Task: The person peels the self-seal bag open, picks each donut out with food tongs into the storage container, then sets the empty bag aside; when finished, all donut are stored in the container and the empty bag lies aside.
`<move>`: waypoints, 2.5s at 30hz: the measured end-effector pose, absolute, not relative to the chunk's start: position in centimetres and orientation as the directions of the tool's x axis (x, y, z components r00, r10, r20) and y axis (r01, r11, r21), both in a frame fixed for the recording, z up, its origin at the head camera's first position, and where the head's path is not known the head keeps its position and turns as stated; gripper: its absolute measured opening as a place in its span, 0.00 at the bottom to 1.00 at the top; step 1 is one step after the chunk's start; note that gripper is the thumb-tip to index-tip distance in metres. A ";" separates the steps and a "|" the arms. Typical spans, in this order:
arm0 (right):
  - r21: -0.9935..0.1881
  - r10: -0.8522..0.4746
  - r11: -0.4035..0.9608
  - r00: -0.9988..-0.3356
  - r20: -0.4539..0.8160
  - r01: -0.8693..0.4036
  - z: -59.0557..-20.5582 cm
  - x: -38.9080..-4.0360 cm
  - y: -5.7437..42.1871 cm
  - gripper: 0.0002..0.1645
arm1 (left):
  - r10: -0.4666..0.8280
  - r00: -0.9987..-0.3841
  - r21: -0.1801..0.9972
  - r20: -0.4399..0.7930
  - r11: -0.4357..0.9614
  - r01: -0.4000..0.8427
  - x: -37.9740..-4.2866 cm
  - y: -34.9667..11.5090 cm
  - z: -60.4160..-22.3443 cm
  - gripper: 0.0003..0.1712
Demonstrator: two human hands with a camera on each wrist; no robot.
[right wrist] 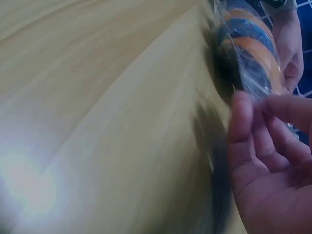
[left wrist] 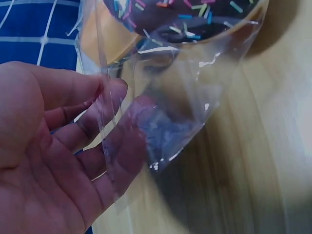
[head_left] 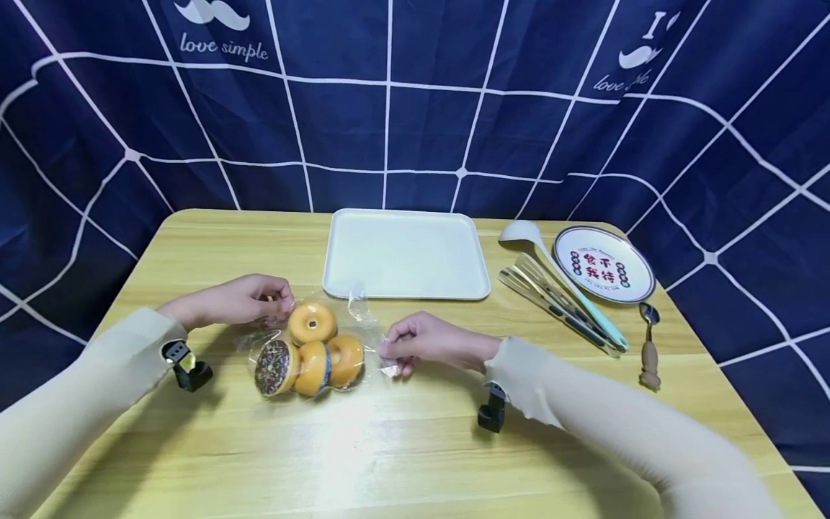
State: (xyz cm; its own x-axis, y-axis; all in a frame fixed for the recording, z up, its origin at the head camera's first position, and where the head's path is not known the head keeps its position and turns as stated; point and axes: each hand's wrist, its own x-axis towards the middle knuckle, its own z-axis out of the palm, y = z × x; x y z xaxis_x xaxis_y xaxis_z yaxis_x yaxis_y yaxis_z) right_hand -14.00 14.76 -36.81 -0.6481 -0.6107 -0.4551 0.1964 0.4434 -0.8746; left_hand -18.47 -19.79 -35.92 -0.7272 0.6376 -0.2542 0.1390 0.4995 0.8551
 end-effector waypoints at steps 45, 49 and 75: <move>-0.702 -0.496 0.636 -0.866 -0.055 -0.320 -34.3 -19.0 22.0 0.13 | 0.697 -0.710 0.814 -0.100 0.467 0.345 -19.5 -10.2 -36.4 0.06; -0.658 -0.550 0.631 -0.835 -0.006 -0.411 -34.5 -19.4 21.0 0.11 | 0.690 -0.717 0.819 -0.103 0.467 0.332 -19.5 -10.0 -36.6 0.07; -0.625 -0.556 0.632 -0.830 0.048 -0.459 -34.0 -19.1 22.3 0.03 | 0.685 -0.723 0.835 -0.086 0.445 0.323 -19.3 -10.9 -37.2 0.07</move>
